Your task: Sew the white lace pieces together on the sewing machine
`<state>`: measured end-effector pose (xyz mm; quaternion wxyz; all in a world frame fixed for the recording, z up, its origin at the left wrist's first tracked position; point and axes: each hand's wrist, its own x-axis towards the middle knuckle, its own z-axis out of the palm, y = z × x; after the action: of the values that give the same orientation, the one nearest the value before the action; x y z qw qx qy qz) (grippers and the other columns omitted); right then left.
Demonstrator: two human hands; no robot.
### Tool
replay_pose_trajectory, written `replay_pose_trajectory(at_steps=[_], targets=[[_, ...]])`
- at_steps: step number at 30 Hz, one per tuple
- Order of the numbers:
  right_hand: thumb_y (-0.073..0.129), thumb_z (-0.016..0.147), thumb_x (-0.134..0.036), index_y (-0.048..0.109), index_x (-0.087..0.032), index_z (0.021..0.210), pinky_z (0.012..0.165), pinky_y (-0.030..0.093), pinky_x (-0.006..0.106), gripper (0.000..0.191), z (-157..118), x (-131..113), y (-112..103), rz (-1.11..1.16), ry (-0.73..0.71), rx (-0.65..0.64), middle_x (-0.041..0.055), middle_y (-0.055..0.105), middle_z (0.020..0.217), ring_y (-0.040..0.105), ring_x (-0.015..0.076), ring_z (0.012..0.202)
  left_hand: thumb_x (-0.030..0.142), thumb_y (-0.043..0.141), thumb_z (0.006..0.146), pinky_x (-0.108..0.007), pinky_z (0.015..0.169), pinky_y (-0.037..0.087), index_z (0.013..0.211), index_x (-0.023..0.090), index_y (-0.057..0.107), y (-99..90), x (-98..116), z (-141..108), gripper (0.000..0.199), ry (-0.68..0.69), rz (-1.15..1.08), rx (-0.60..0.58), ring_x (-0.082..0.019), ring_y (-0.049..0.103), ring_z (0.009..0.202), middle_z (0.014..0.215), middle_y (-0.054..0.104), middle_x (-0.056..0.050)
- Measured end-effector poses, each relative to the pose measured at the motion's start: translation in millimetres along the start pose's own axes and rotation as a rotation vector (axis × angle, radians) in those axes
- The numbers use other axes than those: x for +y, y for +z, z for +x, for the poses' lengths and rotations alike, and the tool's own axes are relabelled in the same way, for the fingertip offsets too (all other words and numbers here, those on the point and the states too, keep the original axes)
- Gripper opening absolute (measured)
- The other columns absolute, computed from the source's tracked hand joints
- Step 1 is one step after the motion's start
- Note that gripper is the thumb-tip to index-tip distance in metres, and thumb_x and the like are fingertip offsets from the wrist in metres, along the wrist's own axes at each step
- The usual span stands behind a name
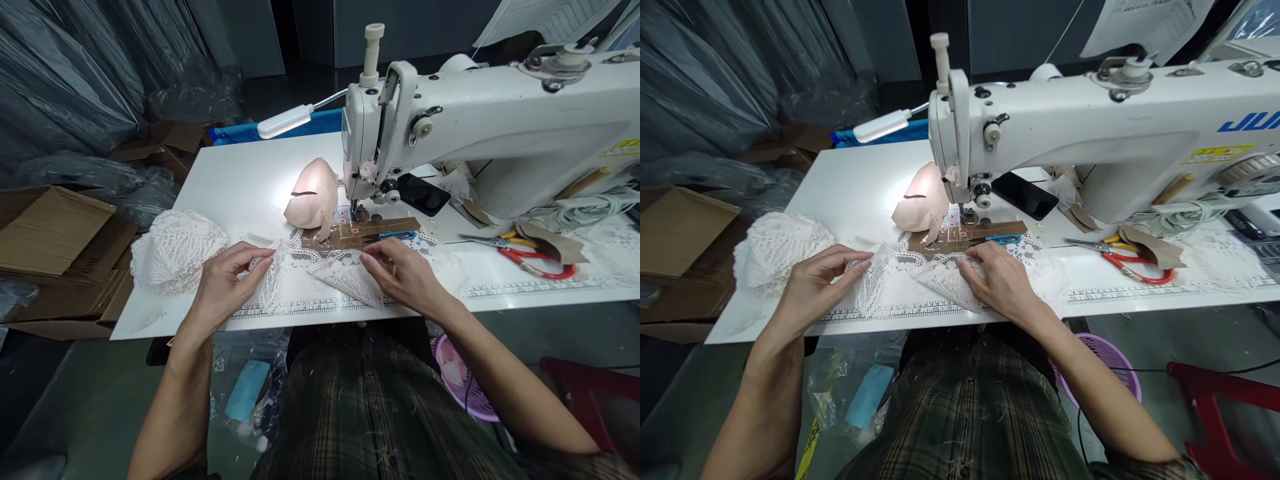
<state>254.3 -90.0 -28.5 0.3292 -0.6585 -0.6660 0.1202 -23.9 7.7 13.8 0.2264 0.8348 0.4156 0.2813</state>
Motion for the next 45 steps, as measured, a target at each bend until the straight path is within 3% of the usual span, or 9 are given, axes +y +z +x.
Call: replay_pose_trajectory(at_steps=[4, 9, 14, 17, 23, 25, 28, 37, 45], targets=[[0.054, 0.092, -0.035, 0.062, -0.015, 0.085, 0.072, 0.047, 0.044, 0.023, 20.2, 1.7, 23.4, -0.346, -0.017, 0.014, 0.0166, 0.062, 0.090, 0.057, 0.0317, 0.088, 0.031, 0.060, 0.088, -0.029, 0.071, 0.051, 0.101, 0.024, 0.072, -1.1, 6.1, 4.3, 0.020, 0.043, 0.045, 0.034, -0.017, 0.063, 0.084, 0.090, 0.065, -0.003], [0.044, 0.096, -0.025, 0.053, -0.018, 0.088, 0.071, 0.046, 0.040, 0.014, 20.3, 1.2, 22.5, -0.243, -0.123, -0.018, 0.0122, 0.061, 0.089, 0.057, 0.0265, 0.082, 0.032, 0.061, 0.088, -0.042, 0.093, 0.052, 0.106, 0.022, 0.071, 8.8, 13.6, 11.3, 0.022, 0.081, 0.254, 0.187, -0.025, 0.058, 0.110, 0.121, 0.057, -0.009], [0.040, 0.097, -0.019, 0.049, -0.018, 0.097, 0.063, 0.044, 0.033, 0.009, 12.0, -11.1, 9.0, -0.003, -0.356, -0.029, 0.0065, 0.061, 0.081, 0.056, 0.0200, 0.069, 0.032, 0.059, 0.091, -0.043, 0.099, 0.050, 0.129, 0.022, 0.056, 46.8, 34.0, 20.1, 0.039, 0.215, -0.053, -0.128, -0.024, 0.058, 0.118, 0.127, 0.062, -0.009], [0.041, 0.094, -0.010, 0.049, -0.020, 0.099, 0.068, 0.045, 0.033, 0.013, 3.8, -20.6, -2.0, 0.049, -0.453, 0.015, 0.0080, 0.063, 0.088, 0.058, 0.0208, 0.079, 0.026, 0.060, 0.091, -0.034, 0.089, 0.053, 0.119, 0.020, 0.061, 62.3, 42.2, 20.9, 0.028, 0.251, -0.187, -0.195, -0.020, 0.065, 0.104, 0.113, 0.069, -0.008], [0.056, 0.091, -0.017, 0.057, -0.022, 0.101, 0.064, 0.047, 0.030, 0.011, -10.4, -30.3, -31.1, 0.282, -0.382, -0.196, 0.0029, 0.065, 0.084, 0.059, 0.0165, 0.072, 0.013, 0.058, 0.085, -0.029, 0.074, 0.053, 0.084, 0.020, 0.062, 56.5, 36.7, 5.8, 0.008, 0.154, -0.295, -0.017, -0.016, 0.067, 0.080, 0.082, 0.070, -0.003], [0.056, 0.091, -0.020, 0.059, -0.022, 0.098, 0.060, 0.046, 0.029, 0.007, -7.9, -30.8, -31.6, 0.341, -0.300, -0.144, 0.0022, 0.065, 0.082, 0.058, 0.0150, 0.067, 0.013, 0.059, 0.083, -0.030, 0.074, 0.053, 0.080, 0.021, 0.059, 53.0, 32.8, -0.1, 0.009, 0.126, -0.340, 0.006, -0.017, 0.067, 0.079, 0.081, 0.070, -0.003], [0.051, 0.093, -0.019, 0.061, -0.021, 0.100, 0.065, 0.048, 0.031, 0.011, 0.1, -33.9, -19.1, 0.352, -0.232, -0.011, 0.0045, 0.066, 0.084, 0.059, 0.0173, 0.073, 0.014, 0.060, 0.082, -0.031, 0.075, 0.053, 0.077, 0.021, 0.058, 50.9, 28.4, -6.8, 0.009, 0.079, -0.383, 0.023, -0.017, 0.067, 0.079, 0.081, 0.070, -0.003], [0.060, 0.092, -0.031, 0.058, -0.019, 0.112, 0.084, 0.049, 0.040, 0.024, 7.9, -44.4, 26.6, 0.259, -0.397, -0.002, 0.0104, 0.065, 0.105, 0.060, 0.0238, 0.098, 0.023, 0.066, 0.079, -0.025, 0.070, 0.051, 0.088, 0.020, 0.061, 50.6, 23.0, -16.5, 0.011, -0.177, -0.495, 0.076, -0.014, 0.062, 0.074, 0.083, 0.066, -0.002], [0.054, 0.093, -0.019, 0.059, -0.022, 0.097, 0.083, 0.048, 0.037, 0.007, 13.3, -47.2, 29.5, 0.412, -0.312, -0.056, 0.0072, 0.066, 0.099, 0.062, 0.0222, 0.095, 0.029, 0.067, 0.082, -0.026, 0.068, 0.051, 0.084, 0.018, 0.062, 52.4, 24.7, -28.0, 0.011, -0.204, -0.591, 0.053, -0.014, 0.061, 0.071, 0.079, 0.065, -0.003]])
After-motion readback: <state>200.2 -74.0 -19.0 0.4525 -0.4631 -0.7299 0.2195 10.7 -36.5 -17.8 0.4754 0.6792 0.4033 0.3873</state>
